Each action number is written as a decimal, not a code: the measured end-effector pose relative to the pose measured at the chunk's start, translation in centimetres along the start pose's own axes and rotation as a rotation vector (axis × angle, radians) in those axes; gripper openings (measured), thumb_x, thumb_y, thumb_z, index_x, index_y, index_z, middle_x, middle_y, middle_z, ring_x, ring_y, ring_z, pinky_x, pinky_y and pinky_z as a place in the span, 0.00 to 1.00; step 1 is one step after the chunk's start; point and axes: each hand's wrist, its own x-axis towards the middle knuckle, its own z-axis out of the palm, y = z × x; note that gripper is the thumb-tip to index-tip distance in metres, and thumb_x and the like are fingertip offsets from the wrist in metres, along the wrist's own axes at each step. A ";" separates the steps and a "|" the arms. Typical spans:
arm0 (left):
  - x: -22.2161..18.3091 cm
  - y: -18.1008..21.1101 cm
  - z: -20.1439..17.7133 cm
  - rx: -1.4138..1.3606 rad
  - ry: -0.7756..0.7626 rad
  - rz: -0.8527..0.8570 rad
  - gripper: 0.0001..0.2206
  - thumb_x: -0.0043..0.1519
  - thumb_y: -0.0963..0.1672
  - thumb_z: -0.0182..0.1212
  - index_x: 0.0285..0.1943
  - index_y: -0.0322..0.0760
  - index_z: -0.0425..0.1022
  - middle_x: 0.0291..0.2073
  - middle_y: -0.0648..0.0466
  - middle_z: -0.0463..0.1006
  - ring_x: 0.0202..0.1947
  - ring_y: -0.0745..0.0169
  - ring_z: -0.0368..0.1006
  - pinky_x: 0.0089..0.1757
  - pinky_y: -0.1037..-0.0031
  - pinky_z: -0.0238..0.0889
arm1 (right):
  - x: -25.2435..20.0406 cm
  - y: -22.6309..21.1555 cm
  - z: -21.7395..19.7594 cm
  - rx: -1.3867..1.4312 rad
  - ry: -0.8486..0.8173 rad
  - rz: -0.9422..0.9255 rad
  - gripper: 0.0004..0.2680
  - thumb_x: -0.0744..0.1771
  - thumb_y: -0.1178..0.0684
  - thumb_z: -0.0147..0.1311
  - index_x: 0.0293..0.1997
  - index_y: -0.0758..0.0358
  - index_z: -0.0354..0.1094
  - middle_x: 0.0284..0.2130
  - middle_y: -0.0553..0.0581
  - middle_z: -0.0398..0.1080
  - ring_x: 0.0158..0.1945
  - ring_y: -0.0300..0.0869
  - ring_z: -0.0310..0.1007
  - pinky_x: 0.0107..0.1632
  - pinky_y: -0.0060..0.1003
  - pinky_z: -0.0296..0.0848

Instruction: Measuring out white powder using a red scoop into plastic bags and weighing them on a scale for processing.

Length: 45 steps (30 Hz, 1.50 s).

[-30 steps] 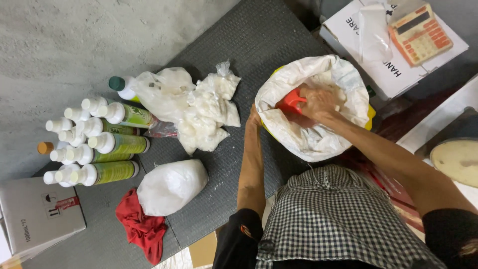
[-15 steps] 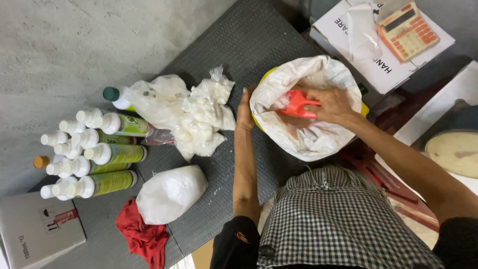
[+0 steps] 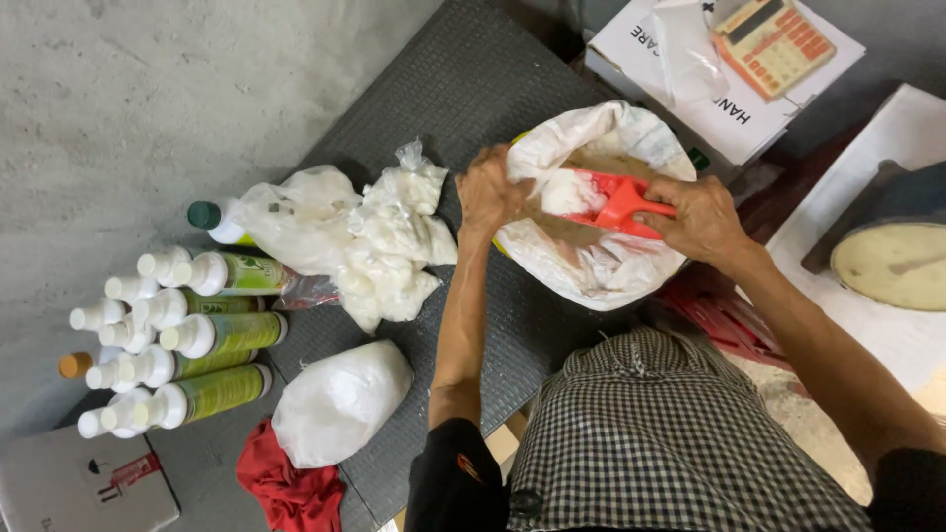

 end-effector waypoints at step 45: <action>-0.5 41.0 28.0 -0.031 0.036 1.132 0.22 0.57 0.39 0.58 0.63 0.32 0.73 0.56 0.46 0.72 0.54 0.47 0.67 0.51 0.56 0.63 | -29.4 7.8 -27.0 -0.052 0.649 0.844 0.06 0.66 0.61 0.70 0.38 0.70 0.74 0.30 0.54 0.76 0.36 0.34 0.71 0.37 0.33 0.73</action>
